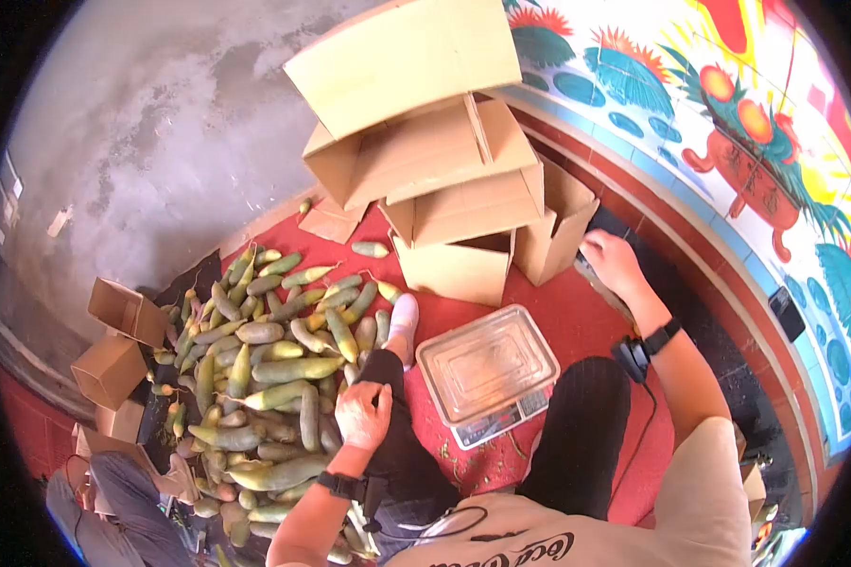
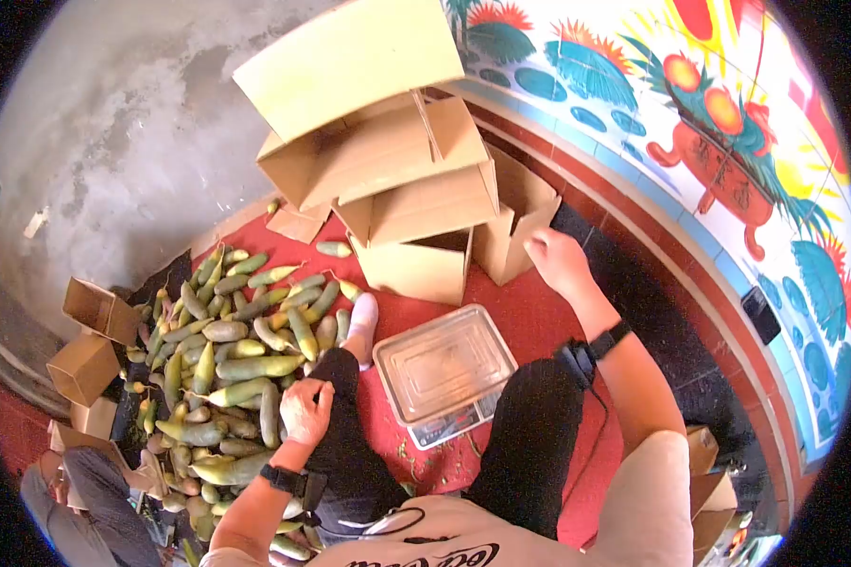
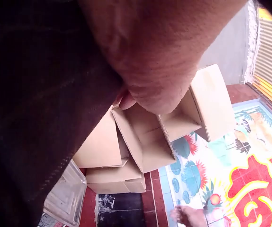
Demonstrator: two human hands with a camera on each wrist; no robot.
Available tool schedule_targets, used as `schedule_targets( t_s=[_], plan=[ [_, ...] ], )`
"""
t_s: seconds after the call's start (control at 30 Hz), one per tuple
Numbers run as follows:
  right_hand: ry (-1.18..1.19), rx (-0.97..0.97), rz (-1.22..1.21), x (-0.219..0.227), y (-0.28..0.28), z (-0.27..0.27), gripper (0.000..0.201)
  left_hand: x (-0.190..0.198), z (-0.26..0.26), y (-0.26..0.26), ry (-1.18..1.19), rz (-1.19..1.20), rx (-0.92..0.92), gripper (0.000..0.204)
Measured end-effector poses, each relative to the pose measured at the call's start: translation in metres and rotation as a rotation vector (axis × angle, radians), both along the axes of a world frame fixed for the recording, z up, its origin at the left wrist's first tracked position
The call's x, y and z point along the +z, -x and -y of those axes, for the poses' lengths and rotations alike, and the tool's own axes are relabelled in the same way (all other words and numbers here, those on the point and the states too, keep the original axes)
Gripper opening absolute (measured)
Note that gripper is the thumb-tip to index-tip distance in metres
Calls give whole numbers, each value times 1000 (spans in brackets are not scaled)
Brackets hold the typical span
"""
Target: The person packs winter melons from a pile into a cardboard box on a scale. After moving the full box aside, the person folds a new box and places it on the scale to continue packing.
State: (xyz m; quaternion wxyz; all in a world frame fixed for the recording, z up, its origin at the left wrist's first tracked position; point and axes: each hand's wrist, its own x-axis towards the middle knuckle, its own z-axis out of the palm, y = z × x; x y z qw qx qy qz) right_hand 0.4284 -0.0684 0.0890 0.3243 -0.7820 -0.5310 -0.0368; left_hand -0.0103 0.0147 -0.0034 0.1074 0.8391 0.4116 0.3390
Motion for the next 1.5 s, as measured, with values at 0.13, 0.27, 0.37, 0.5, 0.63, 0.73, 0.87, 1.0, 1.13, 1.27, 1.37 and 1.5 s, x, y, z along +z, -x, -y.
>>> schedule_targets(
  t_s=[0.13, 0.27, 0.37, 0.5, 0.63, 0.73, 0.87, 1.0, 1.13, 1.27, 1.37, 1.5],
  plan=[
    [-338, 111, 9, 59, -6, -92, 25, 1, -2, 3, 20, -12, 35, 19],
    [-420, -50, 106, 125, -19, -176, 36, 1, -6, 8, 28, -18, 61, 19],
    [-570, -44, 98, 161, -37, -228, 55, 6, -8, 6, 39, -3, 73, 20],
    [-546, 233, -383, 193, -18, -245, 55, 12, -9, 4, 85, -35, 29, 20],
    [-312, 323, -507, 201, 10, -224, 47, 11, -9, 4, 64, -26, 52, 22],
    [-329, 408, -530, 202, 32, -207, 38, 9, -8, 4, 30, -13, 49, 21],
    [-576, 567, -486, 215, 56, -177, 33, 7, -6, 4, 11, -2, 54, 20],
    [-697, 500, -443, 225, 91, -103, 34, 7, -4, 5, 44, -12, 51, 18],
    [-833, 307, -353, 217, 98, -12, 38, 4, -1, 4, 13, -12, 52, 19],
    [-825, 105, -136, 203, 98, 82, 32, 1, 1, 3, -41, 2, 36, 21],
    [-659, -155, 400, 193, 90, 149, 24, 0, 2, 2, -59, -6, 45, 20],
    [-273, -323, 981, 186, 87, 212, 27, -1, 3, -1, -67, -27, 52, 20]
  ],
)
